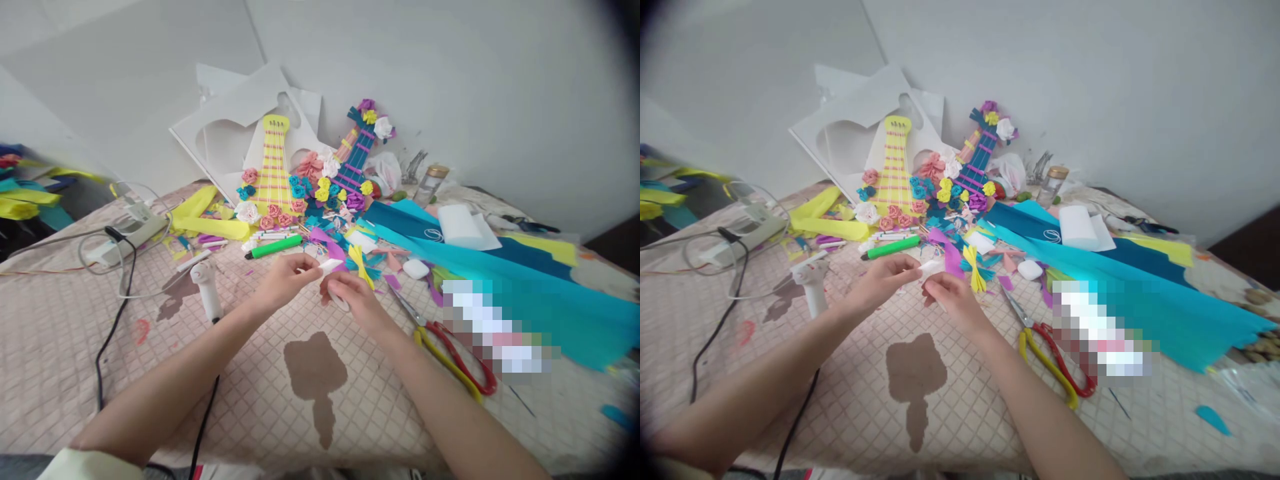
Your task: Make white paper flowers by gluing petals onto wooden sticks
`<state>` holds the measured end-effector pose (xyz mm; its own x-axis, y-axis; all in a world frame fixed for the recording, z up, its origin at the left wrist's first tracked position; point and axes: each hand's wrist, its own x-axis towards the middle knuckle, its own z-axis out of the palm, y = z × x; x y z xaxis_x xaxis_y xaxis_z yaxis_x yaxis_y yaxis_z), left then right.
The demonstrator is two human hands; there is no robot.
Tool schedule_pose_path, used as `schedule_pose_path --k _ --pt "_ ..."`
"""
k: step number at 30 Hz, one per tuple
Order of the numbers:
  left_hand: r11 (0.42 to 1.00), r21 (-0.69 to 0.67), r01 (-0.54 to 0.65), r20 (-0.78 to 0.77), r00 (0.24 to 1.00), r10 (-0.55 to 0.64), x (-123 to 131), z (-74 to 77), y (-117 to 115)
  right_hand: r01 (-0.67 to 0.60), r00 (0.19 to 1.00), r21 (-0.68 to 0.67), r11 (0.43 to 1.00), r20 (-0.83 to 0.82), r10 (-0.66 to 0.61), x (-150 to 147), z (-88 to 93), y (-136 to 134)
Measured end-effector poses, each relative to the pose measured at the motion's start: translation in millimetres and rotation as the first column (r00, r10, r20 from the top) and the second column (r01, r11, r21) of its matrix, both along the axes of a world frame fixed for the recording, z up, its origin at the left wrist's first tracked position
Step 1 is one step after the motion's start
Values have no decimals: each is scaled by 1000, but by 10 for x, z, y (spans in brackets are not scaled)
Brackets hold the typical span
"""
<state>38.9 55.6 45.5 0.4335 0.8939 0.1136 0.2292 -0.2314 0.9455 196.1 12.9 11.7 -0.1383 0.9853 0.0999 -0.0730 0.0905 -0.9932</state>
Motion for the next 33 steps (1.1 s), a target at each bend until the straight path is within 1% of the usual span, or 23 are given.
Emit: schedule_pose_path --k 4,9,11,14,17,20,23,26,28,33 --pt "994 -107 -24 63 998 31 -2 -73 -14 58 996 -15 998 62 -57 -9 -11 3" --pt "970 -222 -94 166 977 133 -30 -115 -49 147 959 -64 987 255 -126 6 -37 3" --pt "956 -284 -74 203 970 136 -46 -145 -57 157 948 -68 985 291 -131 12 -39 0" --pt "930 -367 -6 271 956 113 -70 -204 -68 131 954 -73 989 281 -106 13 -35 -14" --pt "903 -428 35 335 934 122 -79 -241 -91 117 954 -85 990 286 -88 4 -23 -34" --pt "865 -500 51 369 916 159 -69 -230 -131 134 945 -96 986 312 -98 -6 -11 -50" --pt "823 -563 73 391 901 188 -58 -205 -174 126 949 -98 987 302 -91 -13 -7 -56" --pt "784 -607 126 432 881 192 -62 -204 -207 107 954 -103 989 292 -73 -17 -16 -56" --pt "764 -630 142 439 876 199 -71 -213 -222 103 953 -106 989 295 -68 -17 -27 -53" --pt "744 -650 151 431 880 198 -91 -223 -238 102 949 -100 990 310 -66 -9 -47 -53"
